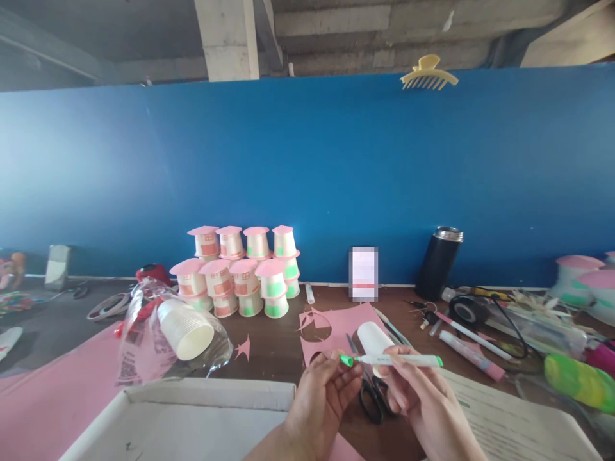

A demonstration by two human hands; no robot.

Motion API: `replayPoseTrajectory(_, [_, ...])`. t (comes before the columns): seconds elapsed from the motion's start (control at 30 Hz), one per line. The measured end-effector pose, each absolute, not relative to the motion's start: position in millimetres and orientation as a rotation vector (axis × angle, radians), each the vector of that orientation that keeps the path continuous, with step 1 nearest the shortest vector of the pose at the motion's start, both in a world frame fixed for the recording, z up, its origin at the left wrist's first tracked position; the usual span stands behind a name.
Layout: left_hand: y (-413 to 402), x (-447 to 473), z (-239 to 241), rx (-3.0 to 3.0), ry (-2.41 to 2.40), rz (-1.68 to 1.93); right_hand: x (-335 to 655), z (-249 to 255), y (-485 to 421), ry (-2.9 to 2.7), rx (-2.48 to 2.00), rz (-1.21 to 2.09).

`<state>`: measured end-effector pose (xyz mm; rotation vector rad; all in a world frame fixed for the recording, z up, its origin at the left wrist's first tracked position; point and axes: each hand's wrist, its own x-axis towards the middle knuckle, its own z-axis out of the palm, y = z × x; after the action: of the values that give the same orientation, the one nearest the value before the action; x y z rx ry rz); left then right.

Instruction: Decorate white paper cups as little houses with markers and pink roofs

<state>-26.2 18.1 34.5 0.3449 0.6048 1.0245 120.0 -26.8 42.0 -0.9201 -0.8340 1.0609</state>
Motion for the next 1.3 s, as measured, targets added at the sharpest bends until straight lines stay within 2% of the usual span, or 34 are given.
replayPoseTrajectory(0.27, [17.4, -26.3, 31.7, 0.348, 0.6, 1.023, 117.8, 47.0, -29.2, -0.841, -0.939, 1.061])
replayPoseTrajectory(0.6, [15.7, -26.7, 31.9, 0.473, 0.529, 0.987, 104.1, 51.9, -39.6, -1.209, -1.257, 0.717])
replayPoseTrajectory(1.3, [15.4, -28.8, 28.7, 0.616, 0.516, 0.946, 106.8, 59.5, -41.1, -1.186, -1.28, 0.706])
